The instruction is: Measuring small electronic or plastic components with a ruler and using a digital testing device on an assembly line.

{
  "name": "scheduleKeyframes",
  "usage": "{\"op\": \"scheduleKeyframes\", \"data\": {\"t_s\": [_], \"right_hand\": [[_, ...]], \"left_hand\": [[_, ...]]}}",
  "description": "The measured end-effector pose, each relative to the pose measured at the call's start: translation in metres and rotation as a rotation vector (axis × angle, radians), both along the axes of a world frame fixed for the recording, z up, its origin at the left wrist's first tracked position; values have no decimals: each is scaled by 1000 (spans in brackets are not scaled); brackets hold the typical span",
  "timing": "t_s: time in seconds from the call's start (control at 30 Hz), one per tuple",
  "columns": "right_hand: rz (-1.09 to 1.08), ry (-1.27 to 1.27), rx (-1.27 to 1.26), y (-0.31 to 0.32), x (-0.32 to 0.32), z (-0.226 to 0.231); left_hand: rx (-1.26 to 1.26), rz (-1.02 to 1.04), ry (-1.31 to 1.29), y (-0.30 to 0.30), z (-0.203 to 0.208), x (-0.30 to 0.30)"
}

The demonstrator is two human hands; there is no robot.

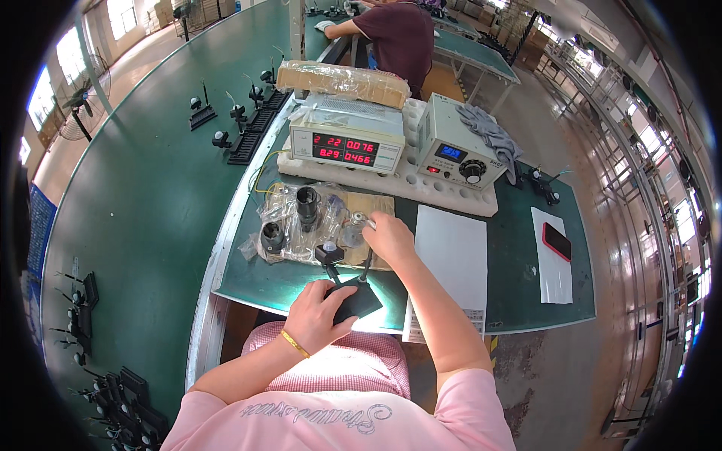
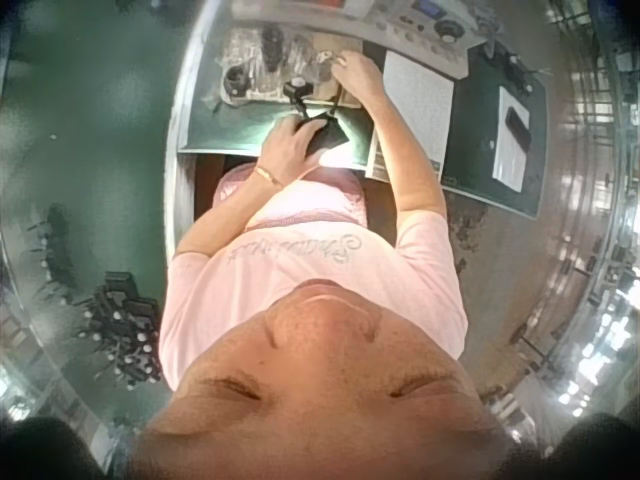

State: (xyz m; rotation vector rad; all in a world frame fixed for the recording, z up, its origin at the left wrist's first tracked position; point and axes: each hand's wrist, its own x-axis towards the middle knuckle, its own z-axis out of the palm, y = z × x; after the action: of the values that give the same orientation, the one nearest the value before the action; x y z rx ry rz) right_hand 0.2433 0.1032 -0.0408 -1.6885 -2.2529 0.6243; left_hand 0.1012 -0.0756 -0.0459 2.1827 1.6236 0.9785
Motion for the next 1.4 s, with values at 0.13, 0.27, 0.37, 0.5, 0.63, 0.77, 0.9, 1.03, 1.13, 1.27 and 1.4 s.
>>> {"op": "scheduleKeyframes", "data": {"t_s": [0.13,0.27,0.37,0.5,0.63,0.77,0.9,1.03,1.13,1.27,1.4], "right_hand": [[-1,-5,8,1,2,-3],[-16,-15,38,-1,3,-3],[-23,186,88,-7,4,-3],[-71,1174,-381,-38,-8,40],[-180,1535,-387,-66,-10,58],[-244,1788,-342,-67,15,38],[-303,1665,-472,-81,2,20],[-250,1459,-661,-101,-14,-7],[-251,1412,-707,-103,-22,-16],[-171,1233,-591,-106,-24,-21],[34,912,-441,-119,-26,-33]], "left_hand": [[9,-7,2,0,1,1],[-25,-17,5,0,2,1],[1,-18,-8,-3,9,-4],[52,-34,-52,-20,13,-25],[127,-6,-72,-49,31,-60],[71,260,18,-95,33,-110],[-63,874,167,-168,10,-173],[-551,1154,253,-247,19,-195],[-983,1227,394,-279,54,-200],[-1315,1092,403,-266,82,-217],[-791,864,293,-182,74,-212]]}}
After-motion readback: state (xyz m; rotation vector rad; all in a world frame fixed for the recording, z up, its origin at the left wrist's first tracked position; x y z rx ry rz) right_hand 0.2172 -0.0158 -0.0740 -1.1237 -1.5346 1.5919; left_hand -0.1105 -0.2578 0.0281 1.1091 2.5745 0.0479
